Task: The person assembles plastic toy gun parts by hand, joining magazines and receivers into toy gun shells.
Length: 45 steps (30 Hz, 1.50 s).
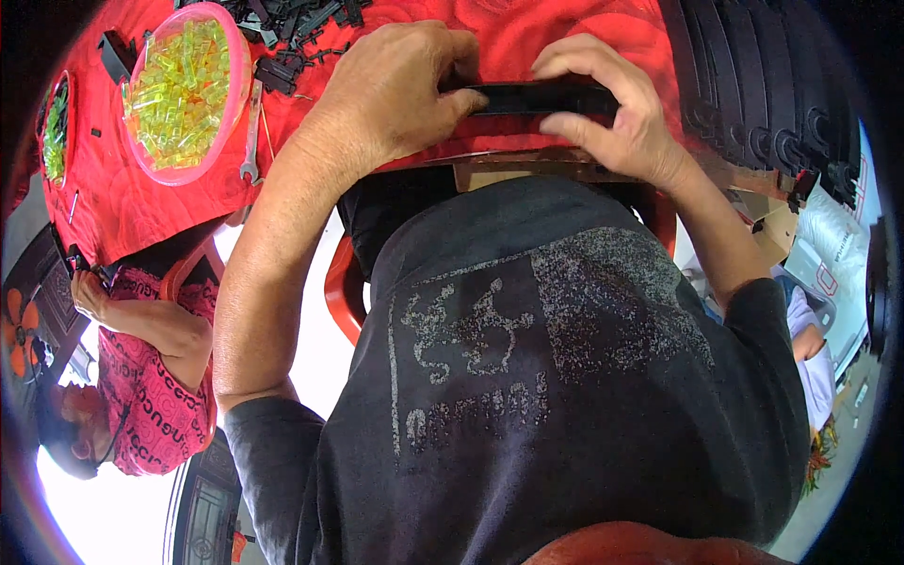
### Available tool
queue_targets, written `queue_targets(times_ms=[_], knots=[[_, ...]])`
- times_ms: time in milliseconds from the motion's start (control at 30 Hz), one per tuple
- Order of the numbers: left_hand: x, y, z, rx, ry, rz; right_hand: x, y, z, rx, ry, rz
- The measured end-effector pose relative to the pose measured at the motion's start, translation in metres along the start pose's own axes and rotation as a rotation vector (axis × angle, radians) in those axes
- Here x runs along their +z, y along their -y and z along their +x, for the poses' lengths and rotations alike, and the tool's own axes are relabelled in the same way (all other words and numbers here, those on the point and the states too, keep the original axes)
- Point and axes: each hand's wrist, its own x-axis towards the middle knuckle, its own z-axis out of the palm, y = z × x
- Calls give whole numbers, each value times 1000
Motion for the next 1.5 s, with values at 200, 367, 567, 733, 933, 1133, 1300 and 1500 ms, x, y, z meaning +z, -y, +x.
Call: queue_targets(times_ms=[200,367,567,733,933,1133,1300,1500], knots=[[12,-9,-5,-13,-89,58,4,-3,-14,63,-117,-163],[12,-13,2,-52,-81,83,5,-2,-11,58,-189,-197],[13,-10,10,-52,-41,103,6,-3,-11,128,-129,-125],[13,-18,17,-53,-13,129,6,-4,-11,120,-114,-123],[14,-21,20,-92,-1,118,7,-5,-10,112,-106,-121],[16,-20,21,-91,12,131,11,-6,-11,110,-125,-110],[14,-21,20,-87,16,115,11,-6,-11,91,-117,-129],[17,-20,19,-51,-4,159,13,-9,-13,71,-122,-119]])
